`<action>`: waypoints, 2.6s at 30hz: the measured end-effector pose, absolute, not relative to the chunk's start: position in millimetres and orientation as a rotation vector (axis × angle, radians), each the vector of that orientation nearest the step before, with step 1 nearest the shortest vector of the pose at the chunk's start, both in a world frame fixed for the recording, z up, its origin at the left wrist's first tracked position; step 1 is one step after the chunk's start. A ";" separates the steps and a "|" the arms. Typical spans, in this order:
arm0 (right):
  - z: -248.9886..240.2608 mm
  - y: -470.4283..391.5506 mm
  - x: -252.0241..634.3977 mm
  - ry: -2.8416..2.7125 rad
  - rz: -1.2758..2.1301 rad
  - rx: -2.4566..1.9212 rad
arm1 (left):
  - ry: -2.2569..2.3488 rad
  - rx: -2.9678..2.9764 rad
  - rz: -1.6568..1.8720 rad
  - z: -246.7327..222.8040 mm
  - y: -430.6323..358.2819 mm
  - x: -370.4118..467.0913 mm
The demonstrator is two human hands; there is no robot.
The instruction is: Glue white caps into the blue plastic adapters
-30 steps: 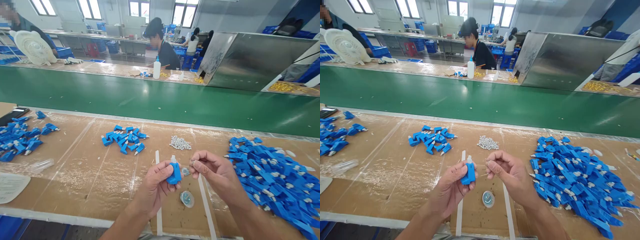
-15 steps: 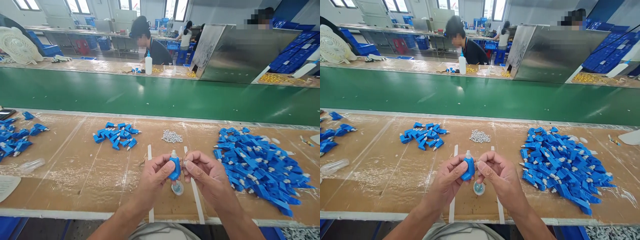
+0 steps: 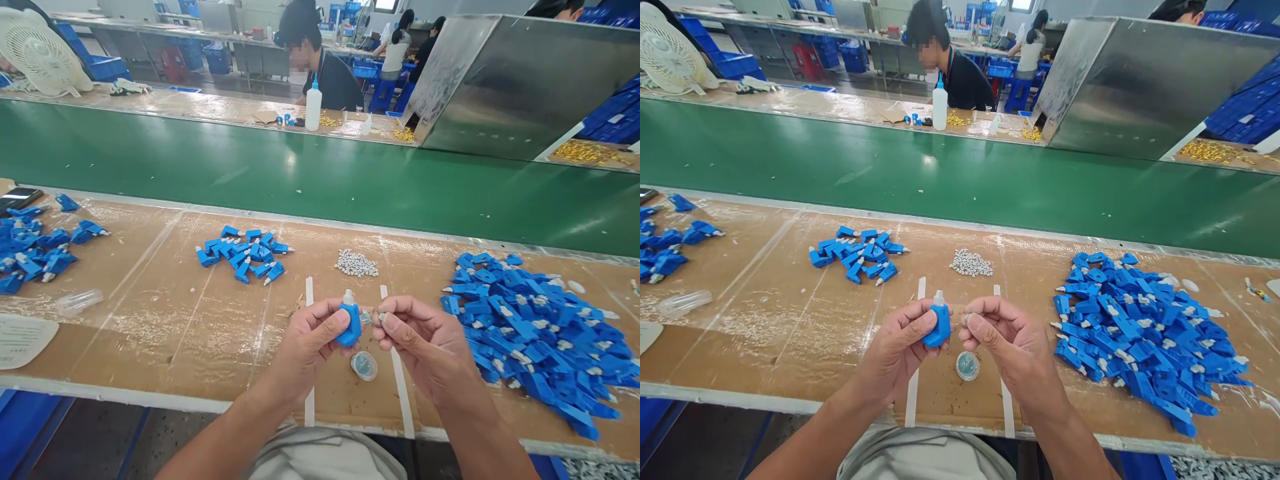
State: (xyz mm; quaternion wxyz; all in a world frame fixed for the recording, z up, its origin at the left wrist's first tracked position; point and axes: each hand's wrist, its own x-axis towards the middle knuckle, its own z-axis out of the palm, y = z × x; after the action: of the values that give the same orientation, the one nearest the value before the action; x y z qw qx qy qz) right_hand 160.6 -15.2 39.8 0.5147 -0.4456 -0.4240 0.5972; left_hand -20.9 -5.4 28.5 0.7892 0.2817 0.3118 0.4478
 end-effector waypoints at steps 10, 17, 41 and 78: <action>32.1 -11.9 158.4 -1.162 1.482 -1.109 | 0.643 0.711 0.982 26.6 -6.8 -28.5; 36.5 -10.9 152.6 -1.231 1.387 -1.189 | 0.684 0.742 0.986 23.6 -8.1 -30.3; 40.8 -10.2 142.3 -1.469 1.166 -1.246 | 0.766 0.889 1.023 24.3 -3.3 -31.1; -3.6 -12.9 194.8 -1.167 1.315 -1.531 | 1.919 1.364 1.340 30.6 103.0 -209.4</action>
State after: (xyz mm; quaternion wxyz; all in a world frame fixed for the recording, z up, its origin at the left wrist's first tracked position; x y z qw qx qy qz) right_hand 194.8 -12.9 -3.6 0.3943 -0.6034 -0.4602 0.5183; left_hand -209.4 103.0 30.6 0.2144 0.4918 0.6919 0.4831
